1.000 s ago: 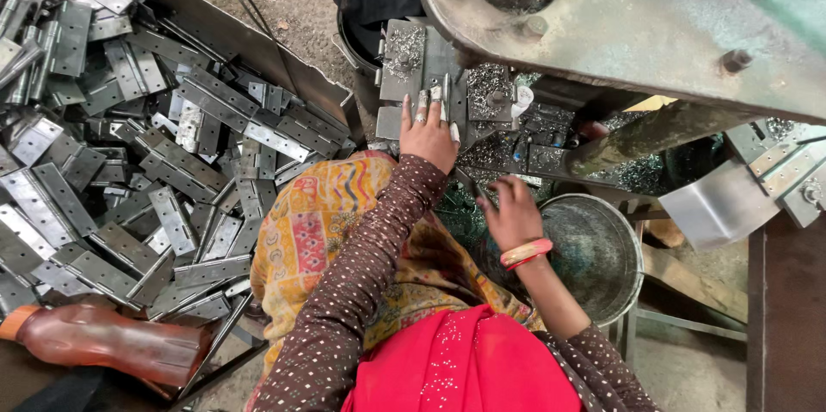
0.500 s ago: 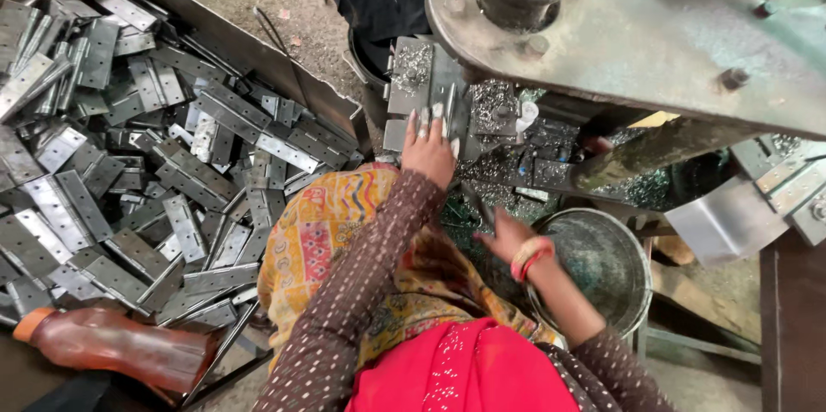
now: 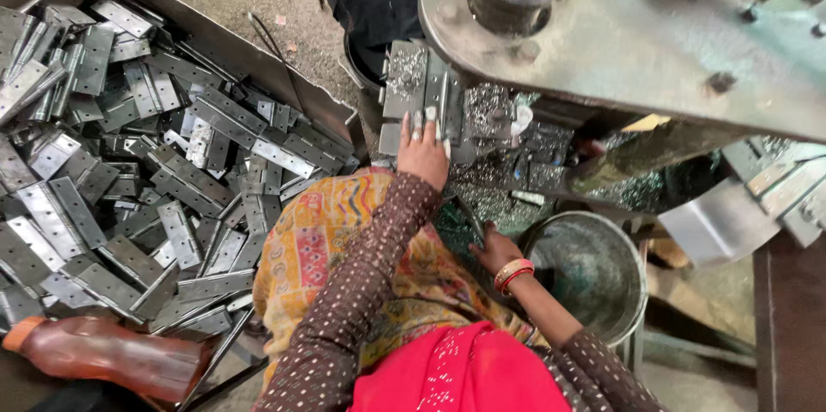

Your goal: The person sits at a manual press machine, repeatedly picking up small metal brackets from a bin, placing them into the press, and operating the lever to process them. The processed parts are then removed and placed into a metal bowl.

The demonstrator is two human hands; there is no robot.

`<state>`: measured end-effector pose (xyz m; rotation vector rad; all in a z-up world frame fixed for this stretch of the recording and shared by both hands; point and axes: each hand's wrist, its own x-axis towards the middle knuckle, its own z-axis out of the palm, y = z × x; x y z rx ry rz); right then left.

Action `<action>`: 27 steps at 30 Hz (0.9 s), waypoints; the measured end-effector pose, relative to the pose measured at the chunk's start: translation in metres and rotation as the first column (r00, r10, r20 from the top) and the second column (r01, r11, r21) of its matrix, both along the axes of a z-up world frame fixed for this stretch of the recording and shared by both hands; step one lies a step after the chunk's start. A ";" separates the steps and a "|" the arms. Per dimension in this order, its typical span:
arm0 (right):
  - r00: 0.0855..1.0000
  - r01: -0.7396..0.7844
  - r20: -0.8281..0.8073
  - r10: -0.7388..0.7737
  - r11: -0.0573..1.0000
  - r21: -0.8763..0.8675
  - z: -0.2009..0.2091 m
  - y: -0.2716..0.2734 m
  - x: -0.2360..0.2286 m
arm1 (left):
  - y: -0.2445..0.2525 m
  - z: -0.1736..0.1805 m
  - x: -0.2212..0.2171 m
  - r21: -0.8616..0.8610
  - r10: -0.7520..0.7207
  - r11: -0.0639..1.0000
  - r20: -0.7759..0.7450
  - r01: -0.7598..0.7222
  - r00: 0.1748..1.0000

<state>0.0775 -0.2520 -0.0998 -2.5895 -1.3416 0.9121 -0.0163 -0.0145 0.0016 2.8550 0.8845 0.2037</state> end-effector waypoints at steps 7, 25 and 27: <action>0.995 -0.058 0.069 0.065 0.993 -0.099 0.052 0.031 0.016 | 0.017 -0.001 0.029 -0.021 0.026 0.999 -0.034 -0.027 0.999; 0.992 -0.062 0.102 0.071 0.994 -0.090 0.053 0.031 0.017 | 0.042 0.026 0.035 -0.017 -0.020 1.000 -0.231 0.016 0.973; 0.996 0.014 0.092 -0.005 0.995 -0.102 0.037 0.023 0.012 | 0.051 0.020 0.039 0.000 -0.008 1.000 -0.211 0.008 0.977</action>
